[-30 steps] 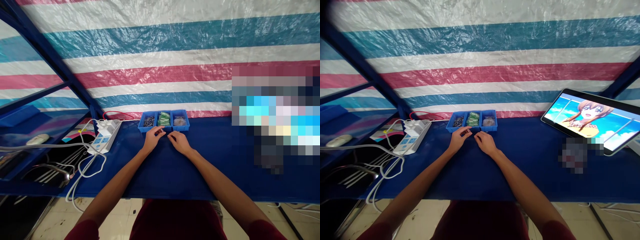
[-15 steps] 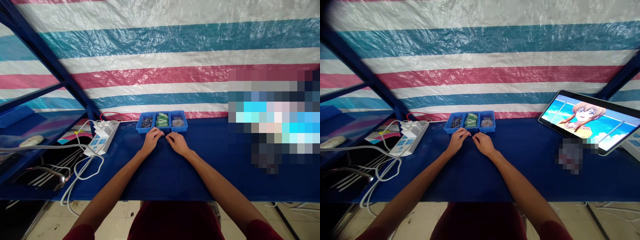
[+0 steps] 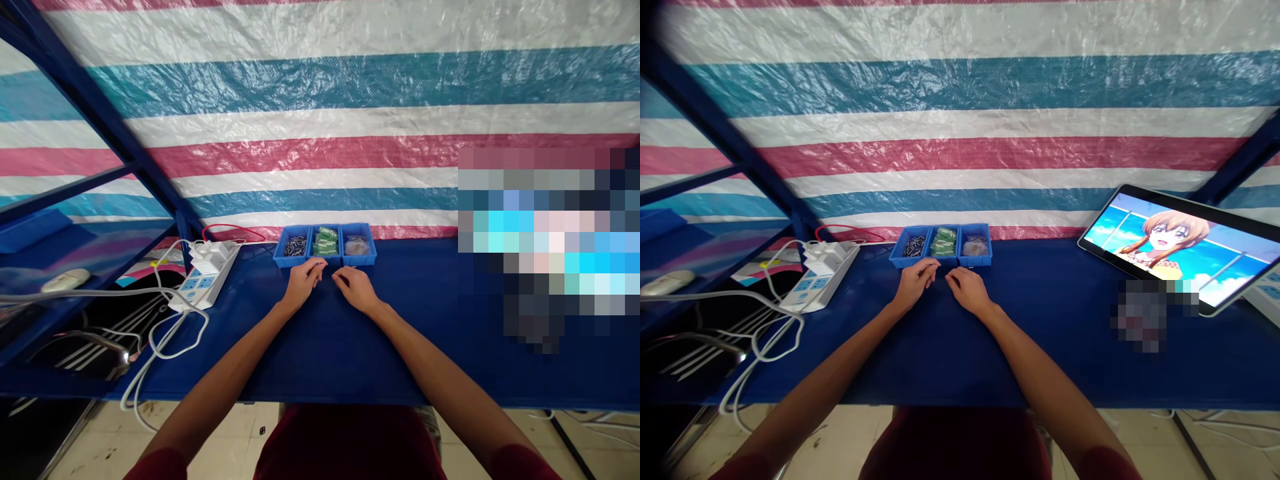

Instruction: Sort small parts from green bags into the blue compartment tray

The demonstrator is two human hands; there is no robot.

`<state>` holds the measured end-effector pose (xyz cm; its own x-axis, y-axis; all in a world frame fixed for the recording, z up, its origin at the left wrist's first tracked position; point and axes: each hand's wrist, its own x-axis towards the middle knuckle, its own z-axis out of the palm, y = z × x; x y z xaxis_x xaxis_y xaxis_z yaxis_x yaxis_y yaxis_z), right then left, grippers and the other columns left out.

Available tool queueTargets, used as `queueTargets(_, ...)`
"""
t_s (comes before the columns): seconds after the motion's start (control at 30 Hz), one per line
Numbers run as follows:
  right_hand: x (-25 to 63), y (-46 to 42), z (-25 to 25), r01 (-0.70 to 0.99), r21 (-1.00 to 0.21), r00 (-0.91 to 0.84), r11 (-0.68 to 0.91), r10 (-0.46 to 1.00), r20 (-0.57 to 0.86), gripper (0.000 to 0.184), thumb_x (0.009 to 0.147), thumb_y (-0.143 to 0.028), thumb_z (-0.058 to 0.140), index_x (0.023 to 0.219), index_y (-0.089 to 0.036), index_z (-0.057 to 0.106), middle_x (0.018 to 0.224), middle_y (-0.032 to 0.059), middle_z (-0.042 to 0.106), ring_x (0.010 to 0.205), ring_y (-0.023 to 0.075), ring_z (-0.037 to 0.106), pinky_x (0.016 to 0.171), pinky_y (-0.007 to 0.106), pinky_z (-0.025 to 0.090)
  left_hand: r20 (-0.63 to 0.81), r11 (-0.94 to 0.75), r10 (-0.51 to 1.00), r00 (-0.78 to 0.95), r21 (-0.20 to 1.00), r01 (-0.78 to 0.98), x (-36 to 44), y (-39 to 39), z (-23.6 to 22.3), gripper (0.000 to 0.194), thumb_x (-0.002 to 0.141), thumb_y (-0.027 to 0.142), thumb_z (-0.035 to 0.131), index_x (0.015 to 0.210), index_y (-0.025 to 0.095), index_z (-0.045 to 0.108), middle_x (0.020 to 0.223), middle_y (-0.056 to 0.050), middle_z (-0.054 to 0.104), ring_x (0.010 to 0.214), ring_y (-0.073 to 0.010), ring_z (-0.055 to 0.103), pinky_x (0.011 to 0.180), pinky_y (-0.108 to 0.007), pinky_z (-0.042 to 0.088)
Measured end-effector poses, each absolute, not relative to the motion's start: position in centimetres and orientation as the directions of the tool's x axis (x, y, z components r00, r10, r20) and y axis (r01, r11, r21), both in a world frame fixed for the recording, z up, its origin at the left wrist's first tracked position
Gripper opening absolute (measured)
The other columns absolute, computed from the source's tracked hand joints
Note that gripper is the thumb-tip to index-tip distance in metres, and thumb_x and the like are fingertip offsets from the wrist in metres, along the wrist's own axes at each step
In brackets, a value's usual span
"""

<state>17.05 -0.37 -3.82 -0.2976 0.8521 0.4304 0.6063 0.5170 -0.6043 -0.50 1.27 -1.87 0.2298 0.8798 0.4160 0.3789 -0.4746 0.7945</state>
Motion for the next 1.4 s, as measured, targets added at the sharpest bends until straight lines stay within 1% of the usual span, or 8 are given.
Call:
queueTargets(0.3,17.1,-0.4,-3.7,0.626,-0.595,-0.301,0.505,0.86,0.413,0.02,0.094,-0.025,0.047,0.088,-0.018,0.065,0.083,0.0025,0.064,0.075,0.0137,0.057,0.072,0.025,0.04,0.468,-0.532,0.846,0.255,0.771,0.351,-0.5,1.7,-2.0,0.039,0.082,0.037,0.063,0.117,0.018,0.062,0.089,-0.003,0.068,0.079,-0.0153,0.064,0.076,-0.028,0.053)
queueTargets(0.4,17.0,-0.4,-3.8,0.624,-0.594,-0.302,0.508,0.857,0.417,0.02,0.094,-0.024,0.047,0.088,-0.018,0.065,0.082,0.0023,0.063,0.074,0.0136,0.057,0.071,0.024,0.04,0.461,-0.539,0.84,0.284,0.767,0.348,-0.5,1.8,-2.2,0.036,0.084,0.034,0.06,0.117,0.018,0.063,0.089,-0.003,0.069,0.077,-0.0148,0.064,0.077,-0.028,0.053)
queueTargets(0.6,17.0,-0.4,-3.8,0.622,-0.598,-0.3,0.505,0.859,0.415,0.02,0.094,-0.024,0.047,0.089,-0.018,0.065,0.083,0.002,0.064,0.075,0.0134,0.057,0.073,0.024,0.04,0.513,-0.565,0.825,0.237,0.746,0.351,-0.6,1.6,-2.1,0.029,0.092,0.035,0.049,0.098,0.016,0.07,0.079,-0.004,0.068,0.066,-0.0129,0.061,0.068,-0.026,0.052)
queueTargets(0.77,17.0,-0.5,-3.5,0.655,-0.587,-0.262,0.476,0.872,0.413,0.021,0.094,-0.025,0.046,0.087,-0.019,0.065,0.084,0.003,0.066,0.077,0.0148,0.059,0.073,0.025,0.041,0.667,-0.658,0.726,0.166,0.604,0.45,-1.3,1.6,-1.2,0.032,0.095,0.035,0.044,0.102,0.018,0.07,0.075,-0.003,0.065,0.067,-0.0128,0.059,0.069,-0.025,0.05)
queueTargets(0.87,17.2,-0.5,-3.2,0.736,-0.575,-0.142,0.357,0.912,0.385,0.026,0.094,-0.026,0.043,0.084,-0.018,0.065,0.083,0.0045,0.066,0.077,0.0164,0.06,0.07,0.025,0.041,0.744,-0.672,0.654,0.134,0.491,0.554,-2.2,2.7,-0.7,0.034,0.096,0.035,0.042,0.106,0.018,0.069,0.076,-0.004,0.066,0.072,-0.0146,0.06,0.074,-0.027,0.048)
queueTargets(1.0,17.6,-0.3,-2.9,0.834,-0.534,0.031,0.135,0.957,0.29,0.025,0.092,-0.024,0.042,0.09,-0.019,0.066,0.087,0.006,0.068,0.079,0.0183,0.062,0.067,0.026,0.042,0.748,-0.585,0.645,0.16,0.347,0.733,-3.5,4.8,-0.8,0.04,0.096,0.041,0.039,0.114,0.017,0.065,0.086,-0.008,0.067,0.082,-0.0202,0.06,0.082,-0.032,0.044)
queueTargets(1.1,17.7,-0.1,-2.9,0.879,-0.471,0.048,0.073,0.969,0.241,0.025,0.09,-0.021,0.045,0.102,-0.02,0.067,0.096,0.0075,0.069,0.085,0.0194,0.063,0.069,0.026,0.043,0.709,-0.507,0.68,0.187,0.27,0.818,-3.9,5.7,-1.4,0.043,0.094,0.044,0.043,0.123,0.018,0.06,0.084,-0.009,0.067,0.083,-0.0233,0.059,0.081,-0.034,0.041)
queueTargets(1.4,17.5,-0.1,-2.7,0.951,-0.306,-0.017,0.055,0.992,0.127,0.025,0.091,-0.021,0.044,0.105,-0.019,0.064,0.097,0.0124,0.07,0.084,0.0234,0.066,0.067,0.029,0.044,0.741,-0.554,0.635,0.217,0.242,0.796,-2.9,3.7,-1.5,0.028,0.095,0.028,0.042,0.103,0.02,0.068,0.095,-0.009,0.065,0.091,-0.0222,0.056,0.083,-0.035,0.038)
